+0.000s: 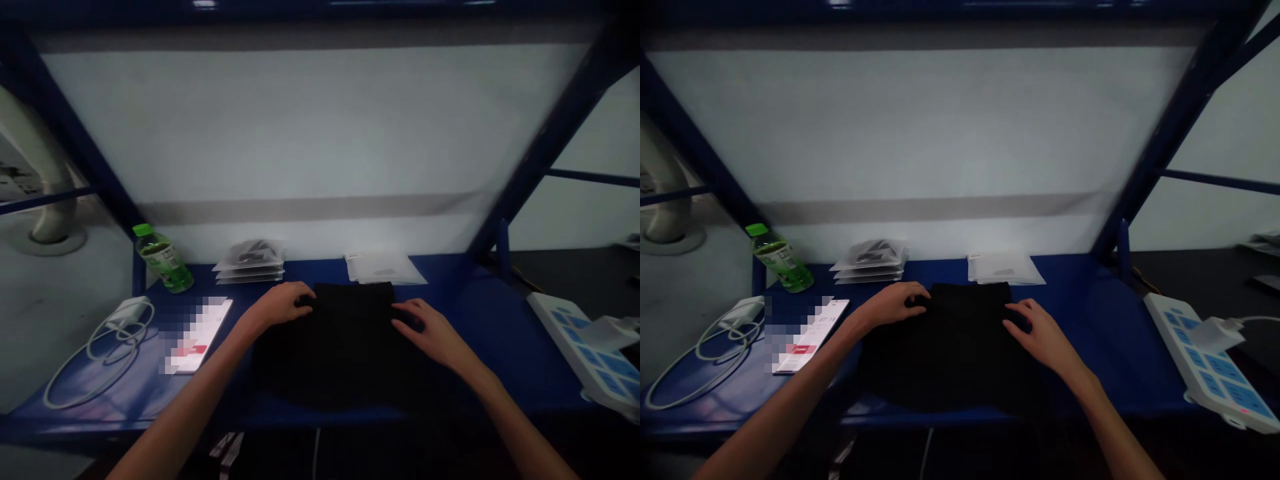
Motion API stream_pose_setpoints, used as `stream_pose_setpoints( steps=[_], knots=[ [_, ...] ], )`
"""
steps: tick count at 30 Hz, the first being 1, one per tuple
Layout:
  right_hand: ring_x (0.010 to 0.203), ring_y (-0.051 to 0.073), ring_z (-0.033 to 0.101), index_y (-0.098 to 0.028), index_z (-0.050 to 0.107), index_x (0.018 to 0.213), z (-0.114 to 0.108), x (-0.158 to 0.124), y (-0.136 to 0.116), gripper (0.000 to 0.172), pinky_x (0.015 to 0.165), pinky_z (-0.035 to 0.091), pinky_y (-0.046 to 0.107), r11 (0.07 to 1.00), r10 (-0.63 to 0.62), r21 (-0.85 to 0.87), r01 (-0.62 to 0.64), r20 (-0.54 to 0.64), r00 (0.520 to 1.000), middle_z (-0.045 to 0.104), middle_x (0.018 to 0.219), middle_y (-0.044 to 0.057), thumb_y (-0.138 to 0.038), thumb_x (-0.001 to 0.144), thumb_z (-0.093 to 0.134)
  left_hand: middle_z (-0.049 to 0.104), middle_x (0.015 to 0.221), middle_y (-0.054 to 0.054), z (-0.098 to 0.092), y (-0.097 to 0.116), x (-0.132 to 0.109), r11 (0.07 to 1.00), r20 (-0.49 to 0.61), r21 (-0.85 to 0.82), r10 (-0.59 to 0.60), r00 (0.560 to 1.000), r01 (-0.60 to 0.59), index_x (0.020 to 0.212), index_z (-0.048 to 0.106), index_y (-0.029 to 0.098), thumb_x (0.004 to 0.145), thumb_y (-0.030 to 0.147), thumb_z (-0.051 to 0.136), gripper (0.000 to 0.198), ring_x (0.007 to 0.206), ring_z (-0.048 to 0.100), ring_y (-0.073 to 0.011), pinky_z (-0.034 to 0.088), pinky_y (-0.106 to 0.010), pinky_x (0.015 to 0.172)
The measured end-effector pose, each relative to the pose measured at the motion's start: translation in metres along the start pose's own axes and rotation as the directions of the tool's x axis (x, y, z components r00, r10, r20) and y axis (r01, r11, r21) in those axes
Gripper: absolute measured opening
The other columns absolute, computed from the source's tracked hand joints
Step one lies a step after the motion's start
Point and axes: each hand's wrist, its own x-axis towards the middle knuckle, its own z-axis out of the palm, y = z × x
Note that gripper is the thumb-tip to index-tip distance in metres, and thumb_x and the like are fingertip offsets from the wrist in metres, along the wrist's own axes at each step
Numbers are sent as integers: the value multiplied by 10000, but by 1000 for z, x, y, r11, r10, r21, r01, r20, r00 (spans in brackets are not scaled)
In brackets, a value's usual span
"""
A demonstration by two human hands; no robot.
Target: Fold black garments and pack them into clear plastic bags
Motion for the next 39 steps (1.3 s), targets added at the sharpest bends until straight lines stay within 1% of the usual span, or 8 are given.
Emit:
stream_pose_setpoints(
  steps=[10, 16, 21, 26, 30, 33, 35, 39],
  knots=[
    [702, 214, 654, -214, 621, 840, 0, 44, 13, 350, 633, 486, 318, 933, 245, 289, -214, -75, 967, 707, 760, 33, -563, 830, 601, 732, 1019, -52, 1, -6, 33, 986, -106, -149, -94, 990, 78, 1145, 686, 225, 910, 275, 504, 301, 911, 676, -214, 506, -329, 830],
    [524, 177, 567, -221, 572, 716, 12, 67, 24, 328, 494, 385, 280, 945, 315, 114, -307, -54, 948, 618, 564, -8, -535, 748, 659, 709, 784, -26, 22, -20, 60, 979, -155, -44, -203, 967, 198, 1108, 668, 197, 852, 213, 539, 288, 748, 674, -197, 497, -291, 710],
    [552, 192, 588, -228, 583, 732, 22, 65, 27, 271, 513, 403, 292, 959, 284, 29, -283, -58, 957, 617, 599, 0, -481, 747, 681, 694, 786, -33, 36, -22, 59, 968, -188, 44, -236, 953, 248, 1099, 653, 218, 873, 248, 567, 243, 739, 668, -213, 475, -287, 675],
    [761, 256, 654, -217, 615, 1067, 20, 57, 17, 371, 653, 494, 359, 971, 215, -74, -225, -126, 968, 677, 855, 65, -475, 802, 642, 688, 1048, -83, 31, -10, 42, 973, -255, 90, -186, 949, 215, 1162, 614, 208, 951, 286, 497, 254, 939, 654, -242, 485, -335, 805],
    [1067, 315, 607, -194, 616, 1127, 19, 51, -11, 328, 891, 498, 469, 981, -31, -195, -12, -215, 976, 658, 1093, 135, -424, 907, 538, 672, 1137, -75, 24, 8, 17, 988, -234, 124, -65, 970, 96, 1147, 640, 218, 987, 301, 452, 260, 1064, 612, -245, 473, -362, 914],
    [1123, 270, 608, -240, 655, 1092, 23, 40, -37, 259, 968, 494, 452, 981, -172, -96, 168, -29, 985, 672, 1170, 95, -403, 948, 515, 626, 1284, -82, 29, 19, -8, 991, -174, 131, 27, 984, -4, 1257, 609, 216, 1005, 348, 439, 332, 1205, 558, -246, 423, -382, 1036],
    [1278, 271, 525, -256, 630, 1226, 28, 31, -49, 354, 1062, 438, 468, 978, -200, -52, 203, 67, 978, 597, 1353, 88, -452, 956, 510, 499, 1458, -94, 35, 22, -26, 990, -135, 141, 10, 991, 9, 1394, 514, 224, 1008, 430, 431, 446, 1363, 431, -271, 338, -425, 1127],
    [1476, 289, 231, -323, 345, 1515, 34, 12, -61, 646, 1172, 275, 536, 975, -184, -70, 210, 265, 946, 294, 1602, 48, -595, 942, 468, 210, 1622, -84, 46, 21, -52, 982, -29, 177, -56, 998, 60, 1552, 259, 287, 980, 603, 392, 668, 1488, 174, -332, 198, -541, 1182]
  ],
)
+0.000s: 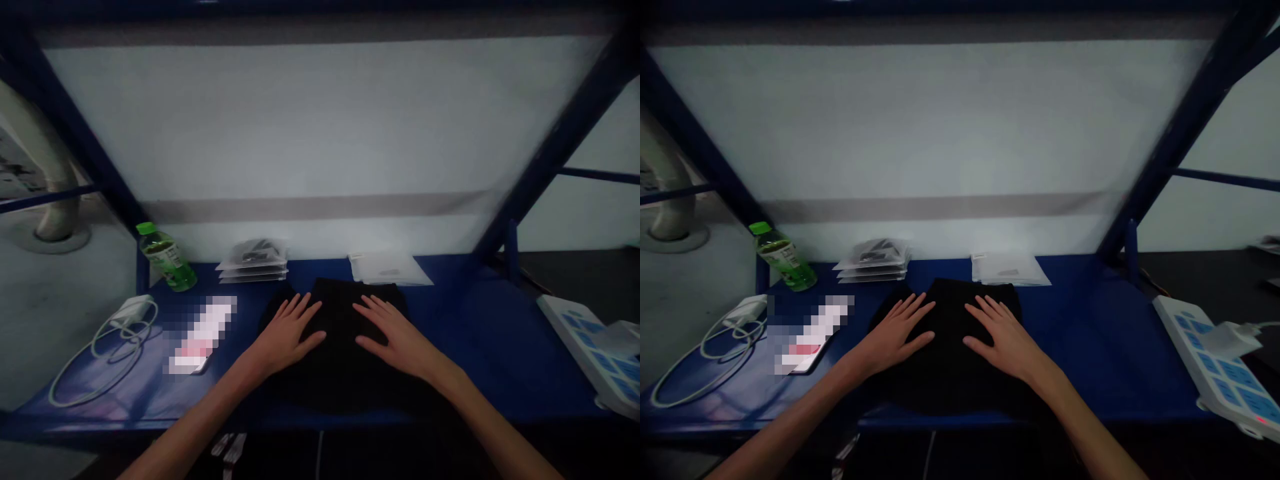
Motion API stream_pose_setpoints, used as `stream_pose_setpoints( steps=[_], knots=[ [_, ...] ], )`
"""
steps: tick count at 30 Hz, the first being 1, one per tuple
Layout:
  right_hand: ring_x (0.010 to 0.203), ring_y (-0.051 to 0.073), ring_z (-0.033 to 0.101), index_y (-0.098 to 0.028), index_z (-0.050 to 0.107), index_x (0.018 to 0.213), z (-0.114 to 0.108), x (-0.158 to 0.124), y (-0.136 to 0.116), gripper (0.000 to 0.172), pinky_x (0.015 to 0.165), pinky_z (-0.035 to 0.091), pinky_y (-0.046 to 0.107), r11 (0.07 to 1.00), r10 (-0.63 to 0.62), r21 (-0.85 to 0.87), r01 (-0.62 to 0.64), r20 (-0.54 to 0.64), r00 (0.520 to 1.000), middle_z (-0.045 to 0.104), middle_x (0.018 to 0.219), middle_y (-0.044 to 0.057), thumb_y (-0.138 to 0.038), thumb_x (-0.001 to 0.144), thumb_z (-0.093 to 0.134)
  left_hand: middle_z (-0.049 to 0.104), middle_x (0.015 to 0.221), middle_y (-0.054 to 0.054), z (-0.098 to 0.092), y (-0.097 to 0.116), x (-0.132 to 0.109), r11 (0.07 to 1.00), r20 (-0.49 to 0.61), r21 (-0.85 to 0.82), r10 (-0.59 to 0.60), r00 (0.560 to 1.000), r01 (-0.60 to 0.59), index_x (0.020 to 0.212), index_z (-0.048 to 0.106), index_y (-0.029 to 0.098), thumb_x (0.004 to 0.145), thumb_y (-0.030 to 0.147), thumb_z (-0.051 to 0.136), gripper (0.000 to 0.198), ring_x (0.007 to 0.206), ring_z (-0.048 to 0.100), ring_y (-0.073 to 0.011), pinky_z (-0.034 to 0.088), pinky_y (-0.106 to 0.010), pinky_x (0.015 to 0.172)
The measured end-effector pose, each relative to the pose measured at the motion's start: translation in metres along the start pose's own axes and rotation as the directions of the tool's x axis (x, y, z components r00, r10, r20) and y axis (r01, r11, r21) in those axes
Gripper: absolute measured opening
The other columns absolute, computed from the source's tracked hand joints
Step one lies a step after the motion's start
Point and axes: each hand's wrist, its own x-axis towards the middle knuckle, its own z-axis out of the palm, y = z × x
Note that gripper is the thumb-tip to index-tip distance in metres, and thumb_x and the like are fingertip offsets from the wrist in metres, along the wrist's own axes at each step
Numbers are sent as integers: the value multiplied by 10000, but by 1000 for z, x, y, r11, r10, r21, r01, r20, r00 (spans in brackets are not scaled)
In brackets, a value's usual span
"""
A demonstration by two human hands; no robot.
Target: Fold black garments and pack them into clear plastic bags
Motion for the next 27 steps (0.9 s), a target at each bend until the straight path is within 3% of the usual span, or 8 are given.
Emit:
stream_pose_setpoints(
  steps=[3, 6, 20, 24, 27],
  knots=[
    [1495, 307, 117, -362, 215, 1552, 2, -9, -2, 732, 1192, 180, 574, 999, 17, -42, -13, 107, 994, 164, 1634, 23, -661, 924, 441, 139, 1634, -67, 4, 0, -10, 1000, 26, 28, -13, 1000, 13, 1573, 157, 319, 963, 650, 380, 729, 1494, 117, -345, 162, -571, 1184],
    [1494, 325, 71, -378, 178, 1554, 3, -15, -2, 781, 1191, 139, 595, 996, 31, -89, -19, 144, 989, 126, 1635, 17, -706, 897, 441, 133, 1634, -62, 7, 1, -15, 999, 2, 50, -6, 1000, 6, 1575, 126, 330, 946, 668, 401, 766, 1490, 119, -361, 173, -589, 1175],
    [1486, 342, 118, -394, 167, 1550, 4, -21, -2, 785, 1178, 170, 610, 994, 22, -107, -5, 162, 987, 141, 1630, 28, -716, 889, 445, 230, 1611, -85, 5, 2, -18, 997, -27, 71, 28, 999, -26, 1566, 193, 311, 941, 648, 438, 751, 1471, 217, -357, 239, -581, 1150],
    [1486, 338, 121, -395, 181, 1548, 4, -21, -2, 776, 1182, 165, 603, 995, 24, -99, -8, 156, 987, 144, 1630, 23, -713, 891, 446, 264, 1602, -80, -6, -7, -8, 997, -99, 75, -23, 995, 30, 1550, 260, 291, 999, 541, 395, 620, 1468, 251, -317, 266, -545, 1156],
    [1489, 329, 111, -397, 173, 1548, 4, -21, -2, 774, 1190, 158, 588, 996, 33, -86, -19, 169, 985, 124, 1632, 8, -714, 894, 437, 315, 1584, -97, -18, -27, 12, 985, -211, 140, -72, 975, 103, 1515, 353, 219, 1011, 398, 400, 537, 1461, 283, -285, 257, -494, 1178]
  ],
)
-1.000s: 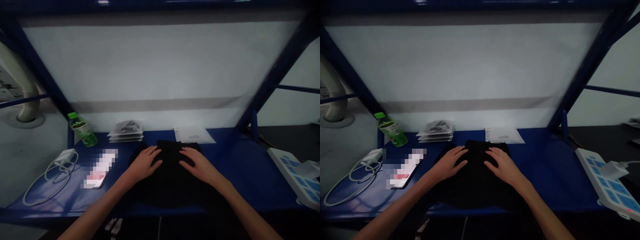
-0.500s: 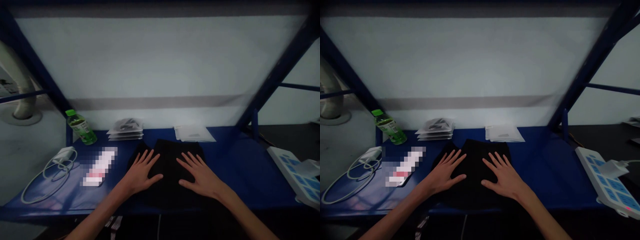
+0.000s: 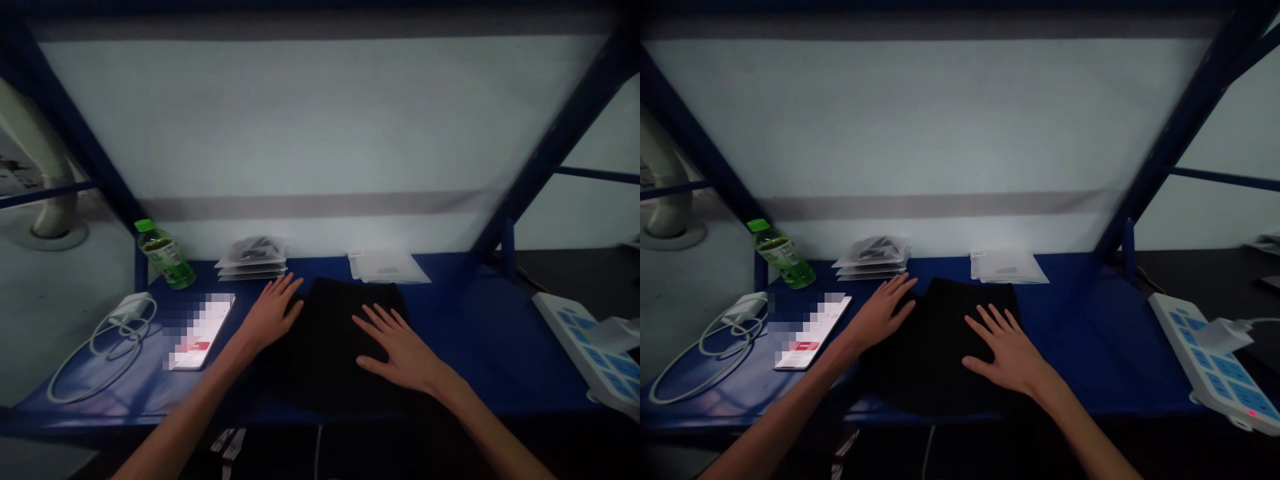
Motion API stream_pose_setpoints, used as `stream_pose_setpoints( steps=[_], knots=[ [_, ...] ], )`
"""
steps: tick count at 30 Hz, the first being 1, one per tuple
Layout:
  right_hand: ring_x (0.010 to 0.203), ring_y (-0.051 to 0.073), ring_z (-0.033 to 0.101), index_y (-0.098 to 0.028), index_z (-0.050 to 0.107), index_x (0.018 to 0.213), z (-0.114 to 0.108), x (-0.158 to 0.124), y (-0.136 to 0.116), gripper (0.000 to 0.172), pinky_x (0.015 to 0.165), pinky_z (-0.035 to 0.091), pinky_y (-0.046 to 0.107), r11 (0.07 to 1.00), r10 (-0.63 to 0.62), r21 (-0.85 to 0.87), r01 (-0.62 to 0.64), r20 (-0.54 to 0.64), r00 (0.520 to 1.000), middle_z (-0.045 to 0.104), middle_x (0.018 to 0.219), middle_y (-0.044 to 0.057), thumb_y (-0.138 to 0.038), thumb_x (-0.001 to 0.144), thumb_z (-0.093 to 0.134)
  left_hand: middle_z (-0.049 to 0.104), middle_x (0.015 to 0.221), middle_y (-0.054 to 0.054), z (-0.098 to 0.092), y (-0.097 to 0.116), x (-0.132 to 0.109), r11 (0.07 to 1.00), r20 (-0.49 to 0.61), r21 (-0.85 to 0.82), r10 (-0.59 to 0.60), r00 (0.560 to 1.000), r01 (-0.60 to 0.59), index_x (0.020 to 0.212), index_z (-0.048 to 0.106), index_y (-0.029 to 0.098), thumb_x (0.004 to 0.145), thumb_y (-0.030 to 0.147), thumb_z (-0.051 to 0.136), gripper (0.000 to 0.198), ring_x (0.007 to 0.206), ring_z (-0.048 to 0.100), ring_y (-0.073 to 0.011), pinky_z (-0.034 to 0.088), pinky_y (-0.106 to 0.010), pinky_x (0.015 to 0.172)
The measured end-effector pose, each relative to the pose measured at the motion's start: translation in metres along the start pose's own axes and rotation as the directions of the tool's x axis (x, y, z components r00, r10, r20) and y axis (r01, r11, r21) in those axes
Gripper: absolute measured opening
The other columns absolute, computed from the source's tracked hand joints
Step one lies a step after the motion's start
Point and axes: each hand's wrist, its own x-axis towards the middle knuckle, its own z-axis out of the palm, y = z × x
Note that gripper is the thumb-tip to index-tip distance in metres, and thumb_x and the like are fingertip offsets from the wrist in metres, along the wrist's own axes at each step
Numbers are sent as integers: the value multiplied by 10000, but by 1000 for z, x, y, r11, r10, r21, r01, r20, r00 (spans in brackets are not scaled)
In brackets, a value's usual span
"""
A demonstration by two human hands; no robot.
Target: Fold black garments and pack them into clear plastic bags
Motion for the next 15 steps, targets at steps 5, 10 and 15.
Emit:
stream_pose_setpoints(
  steps=[5, 10, 15],
  knots=[
    [1492, 319, 100, -394, 184, 1548, -1, 0, 0, 766, 1197, 146, 573, 1000, 13, 6, -13, 9, 1000, 126, 1631, 2, -717, 897, 426, 412, 1529, -125, 3, -38, 51, 979, -192, 174, -71, 979, 105, 1441, 469, 136, 898, 97, 419, 546, 1436, 333, -295, 257, -472, 1179],
    [1492, 318, 100, -404, 189, 1544, 0, 0, 0, 762, 1197, 144, 572, 1000, 18, 8, -18, 4, 1000, 134, 1630, -3, -713, 894, 438, 430, 1514, -138, 11, -59, 76, 927, -258, 284, -173, 951, 246, 1364, 560, 150, 868, 88, 457, 510, 1415, 335, -382, 212, -620, 1136],
    [1493, 313, 104, -401, 201, 1543, 1, 0, 0, 764, 1203, 134, 556, 1000, 20, 17, -20, 3, 1000, 137, 1632, -6, -708, 890, 452, 544, 1429, -95, 10, -58, 71, 937, -238, 258, -176, 955, 237, 1294, 622, 187, 935, 121, 411, 421, 1348, 432, -370, 268, -604, 1105]
  ],
)
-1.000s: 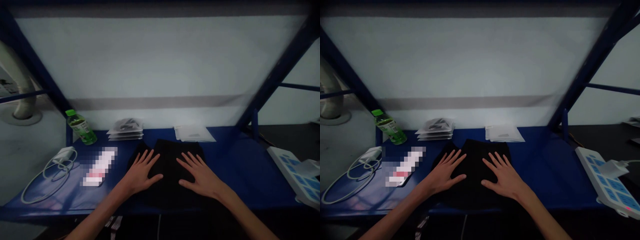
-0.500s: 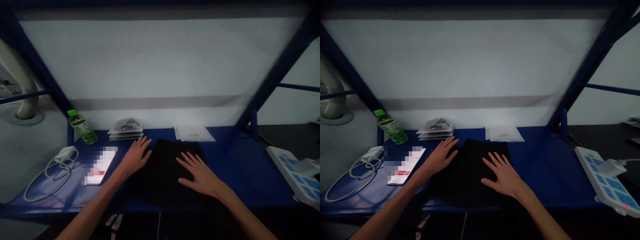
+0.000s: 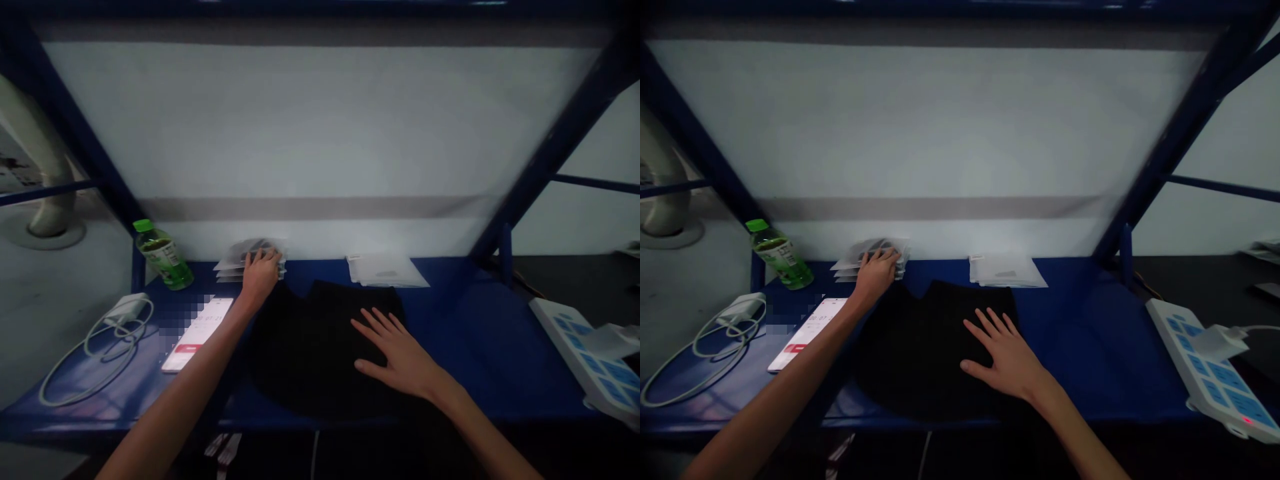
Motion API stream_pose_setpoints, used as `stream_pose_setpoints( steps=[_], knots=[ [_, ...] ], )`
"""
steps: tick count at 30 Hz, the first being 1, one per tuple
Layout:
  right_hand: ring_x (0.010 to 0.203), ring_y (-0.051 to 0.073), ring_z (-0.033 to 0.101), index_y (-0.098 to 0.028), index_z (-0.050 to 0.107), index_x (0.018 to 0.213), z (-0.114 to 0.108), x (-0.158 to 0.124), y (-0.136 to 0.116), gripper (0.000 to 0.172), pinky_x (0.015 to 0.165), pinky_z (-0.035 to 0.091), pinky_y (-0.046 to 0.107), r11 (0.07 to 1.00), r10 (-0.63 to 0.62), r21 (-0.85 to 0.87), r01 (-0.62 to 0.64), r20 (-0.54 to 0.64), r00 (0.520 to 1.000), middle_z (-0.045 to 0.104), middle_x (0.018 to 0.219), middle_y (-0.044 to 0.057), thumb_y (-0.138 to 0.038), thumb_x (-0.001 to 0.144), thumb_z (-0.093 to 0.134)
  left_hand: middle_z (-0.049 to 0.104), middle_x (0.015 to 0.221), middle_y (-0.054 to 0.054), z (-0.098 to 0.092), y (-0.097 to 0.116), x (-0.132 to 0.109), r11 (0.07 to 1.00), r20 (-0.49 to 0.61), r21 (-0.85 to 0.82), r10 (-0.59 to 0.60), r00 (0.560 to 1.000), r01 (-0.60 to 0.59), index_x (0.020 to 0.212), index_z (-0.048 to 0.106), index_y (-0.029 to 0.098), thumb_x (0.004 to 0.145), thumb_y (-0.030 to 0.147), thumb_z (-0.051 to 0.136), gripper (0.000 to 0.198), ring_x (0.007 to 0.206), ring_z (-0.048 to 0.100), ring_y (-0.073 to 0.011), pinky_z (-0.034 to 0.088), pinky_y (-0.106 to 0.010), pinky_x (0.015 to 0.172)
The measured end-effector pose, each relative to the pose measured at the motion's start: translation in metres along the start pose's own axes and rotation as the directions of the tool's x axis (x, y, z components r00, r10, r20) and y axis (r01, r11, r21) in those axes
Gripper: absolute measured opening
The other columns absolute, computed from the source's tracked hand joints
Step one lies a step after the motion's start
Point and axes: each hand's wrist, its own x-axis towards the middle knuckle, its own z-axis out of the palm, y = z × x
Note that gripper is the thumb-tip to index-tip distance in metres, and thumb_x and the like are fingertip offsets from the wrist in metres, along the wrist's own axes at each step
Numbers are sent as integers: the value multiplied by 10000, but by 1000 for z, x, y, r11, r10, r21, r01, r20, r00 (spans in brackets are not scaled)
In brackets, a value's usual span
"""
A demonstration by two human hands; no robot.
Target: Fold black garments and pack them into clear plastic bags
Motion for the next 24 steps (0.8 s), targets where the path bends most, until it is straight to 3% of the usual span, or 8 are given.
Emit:
stream_pose_setpoints(
  steps=[3, 7, 13, 18, 24],
  knots=[
    [1491, 310, 120, -392, 228, 1540, 0, 0, 0, 758, 1201, 146, 556, 1000, 3, 3, -3, -5, 1000, 157, 1629, 4, -708, 889, 456, 546, 1431, -72, -12, 12, -11, 997, -25, -58, 56, 998, -57, 1317, 602, 216, 957, 119, 388, 430, 1352, 433, -345, 268, -583, 1114],
    [1487, 304, 160, -372, 271, 1533, -2, 0, 0, 719, 1192, 176, 573, 1000, -10, 24, 11, -34, 999, 215, 1619, 19, -674, 909, 460, 528, 1450, -47, -35, 45, -34, 971, -42, -156, 176, 984, -180, 1359, 561, 257, 957, 83, 374, 476, 1360, 438, -300, 256, -545, 1139],
    [1419, 286, 366, -307, 478, 1438, -1, 2, 1, 519, 1165, 264, 583, 995, -23, 95, 42, -191, 981, 488, 1488, 58, -526, 967, 466, 513, 1462, -56, -54, 91, -81, 908, 31, -233, 365, 931, -348, 1384, 532, 256, 892, 31, 438, 549, 1341, 464, -282, 284, -528, 1146],
    [1154, 249, 626, -253, 628, 1247, -5, 0, -8, 331, 1018, 482, 467, 984, -111, 87, 157, -390, 914, 696, 1214, 74, -380, 948, 561, 527, 1448, -60, -59, 112, -107, 859, 60, -296, 454, 889, -419, 1395, 508, 261, 902, 62, 482, 532, 1326, 486, -272, 366, -484, 1106],
    [906, 201, 685, -243, 666, 1093, -15, 2, -27, 173, 813, 546, 366, 939, -273, 56, 340, -480, 834, 740, 995, 51, -237, 949, 571, 628, 1317, -63, -62, 122, -112, 824, -32, -384, 439, 898, -417, 1233, 594, 231, 964, 142, 484, 304, 1233, 566, -267, 430, -474, 1060]
  ],
)
